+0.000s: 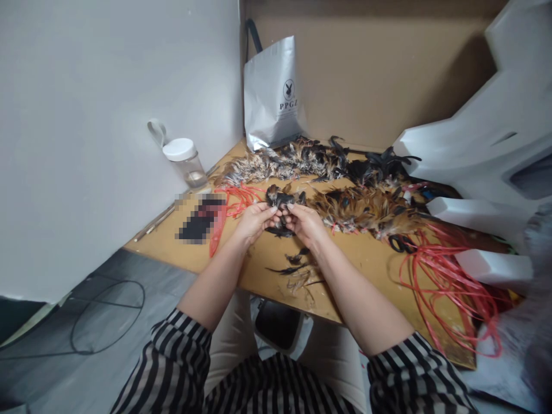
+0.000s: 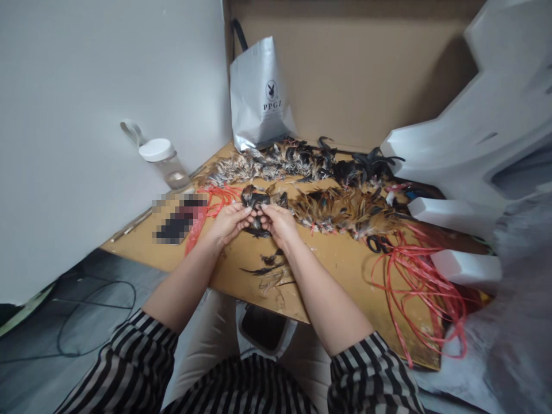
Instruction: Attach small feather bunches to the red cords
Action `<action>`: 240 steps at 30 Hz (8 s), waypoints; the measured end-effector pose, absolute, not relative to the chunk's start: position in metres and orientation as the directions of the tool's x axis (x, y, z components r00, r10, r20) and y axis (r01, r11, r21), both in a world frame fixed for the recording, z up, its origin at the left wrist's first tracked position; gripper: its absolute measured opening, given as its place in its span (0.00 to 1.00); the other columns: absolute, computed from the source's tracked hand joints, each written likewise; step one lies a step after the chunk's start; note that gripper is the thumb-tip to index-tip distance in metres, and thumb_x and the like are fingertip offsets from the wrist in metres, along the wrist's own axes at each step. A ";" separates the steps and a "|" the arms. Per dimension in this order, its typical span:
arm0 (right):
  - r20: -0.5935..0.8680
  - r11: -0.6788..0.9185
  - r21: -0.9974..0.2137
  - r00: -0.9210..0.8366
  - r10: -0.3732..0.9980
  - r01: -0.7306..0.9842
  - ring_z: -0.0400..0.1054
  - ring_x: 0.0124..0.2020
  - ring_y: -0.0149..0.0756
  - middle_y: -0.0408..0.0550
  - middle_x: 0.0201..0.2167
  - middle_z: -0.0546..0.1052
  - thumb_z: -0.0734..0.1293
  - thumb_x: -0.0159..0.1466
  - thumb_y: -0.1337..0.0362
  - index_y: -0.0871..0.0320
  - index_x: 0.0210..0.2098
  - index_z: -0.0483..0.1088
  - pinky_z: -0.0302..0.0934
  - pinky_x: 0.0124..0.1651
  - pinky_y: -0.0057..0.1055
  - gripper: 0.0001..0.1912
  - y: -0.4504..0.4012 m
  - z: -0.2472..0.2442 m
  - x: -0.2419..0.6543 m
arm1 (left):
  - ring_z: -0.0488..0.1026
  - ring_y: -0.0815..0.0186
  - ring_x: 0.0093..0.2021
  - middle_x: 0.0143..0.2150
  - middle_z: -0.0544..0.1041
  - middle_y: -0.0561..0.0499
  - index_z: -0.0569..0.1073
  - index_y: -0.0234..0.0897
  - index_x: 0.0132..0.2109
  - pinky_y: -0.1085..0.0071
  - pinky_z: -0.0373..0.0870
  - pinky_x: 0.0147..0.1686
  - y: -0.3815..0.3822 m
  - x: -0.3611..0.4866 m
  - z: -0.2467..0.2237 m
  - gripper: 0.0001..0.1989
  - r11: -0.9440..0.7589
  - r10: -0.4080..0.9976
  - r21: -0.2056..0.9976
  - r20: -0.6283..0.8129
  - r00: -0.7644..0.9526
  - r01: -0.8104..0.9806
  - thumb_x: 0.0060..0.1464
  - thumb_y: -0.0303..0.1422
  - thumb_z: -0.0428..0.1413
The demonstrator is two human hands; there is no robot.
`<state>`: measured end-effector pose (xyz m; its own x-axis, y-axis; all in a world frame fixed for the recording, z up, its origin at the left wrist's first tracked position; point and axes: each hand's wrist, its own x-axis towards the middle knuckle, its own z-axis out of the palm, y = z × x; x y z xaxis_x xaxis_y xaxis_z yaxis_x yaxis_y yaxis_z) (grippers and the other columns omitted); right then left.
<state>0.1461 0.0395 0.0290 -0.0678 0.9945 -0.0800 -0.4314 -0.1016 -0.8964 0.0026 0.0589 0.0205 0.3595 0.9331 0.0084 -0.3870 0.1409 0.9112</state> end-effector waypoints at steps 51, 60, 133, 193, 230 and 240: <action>0.182 0.187 -0.968 0.042 0.982 -0.170 0.59 0.21 0.26 0.40 0.19 0.69 0.69 0.48 0.60 0.58 0.21 0.70 0.54 0.27 0.25 0.08 0.032 0.036 0.147 | 0.69 0.73 0.22 0.23 0.74 0.51 0.73 0.31 0.29 0.76 0.65 0.25 0.054 0.010 0.018 0.09 -0.023 0.943 0.970 0.102 0.318 -0.242 0.42 0.34 0.60; 0.390 0.390 -0.919 -0.001 0.921 0.059 0.62 0.27 0.30 0.43 0.24 0.68 0.68 0.51 0.60 0.57 0.22 0.72 0.55 0.32 0.27 0.06 0.034 0.041 0.156 | 0.68 0.72 0.22 0.23 0.74 0.51 0.74 0.32 0.27 0.75 0.66 0.26 0.052 0.009 0.025 0.07 -0.152 0.931 0.984 0.175 0.321 -0.093 0.45 0.33 0.57; 0.142 0.334 -0.469 -0.303 0.942 0.818 0.64 0.23 0.30 0.46 0.21 0.73 0.63 0.52 0.67 0.59 0.23 0.71 0.52 0.27 0.26 0.06 0.029 0.046 0.176 | 0.70 0.73 0.30 0.32 0.75 0.49 0.71 0.33 0.32 0.77 0.67 0.30 0.059 -0.004 0.014 0.06 0.139 0.985 0.767 -0.041 0.169 -0.626 0.43 0.29 0.59; -0.020 -0.035 -0.952 -0.051 0.998 -0.303 0.51 0.13 0.21 0.37 0.12 0.63 0.70 0.46 0.56 0.59 0.18 0.61 0.43 0.17 0.22 0.16 0.037 0.027 0.152 | 0.70 0.71 0.23 0.25 0.75 0.49 0.74 0.31 0.30 0.75 0.65 0.23 0.044 0.016 0.013 0.12 0.035 0.951 0.984 0.021 0.307 -0.175 0.42 0.37 0.59; -0.059 0.217 -0.600 -0.313 0.948 0.770 0.67 0.24 0.30 0.47 0.22 0.75 0.62 0.52 0.66 0.60 0.25 0.71 0.57 0.29 0.24 0.07 0.030 0.046 0.174 | 0.66 0.78 0.20 0.27 0.76 0.49 0.73 0.32 0.31 0.80 0.61 0.20 0.053 0.004 0.013 0.10 0.024 0.995 0.918 0.017 0.101 -0.395 0.42 0.35 0.59; -0.083 -0.094 -0.991 -0.112 0.990 -0.095 0.55 0.13 0.21 0.38 0.13 0.67 0.70 0.45 0.60 0.61 0.24 0.67 0.47 0.15 0.20 0.12 0.040 0.040 0.176 | 0.68 0.75 0.22 0.30 0.77 0.46 0.73 0.31 0.31 0.78 0.62 0.22 0.051 0.008 0.009 0.12 0.093 0.981 0.935 -0.027 0.192 -0.343 0.41 0.36 0.60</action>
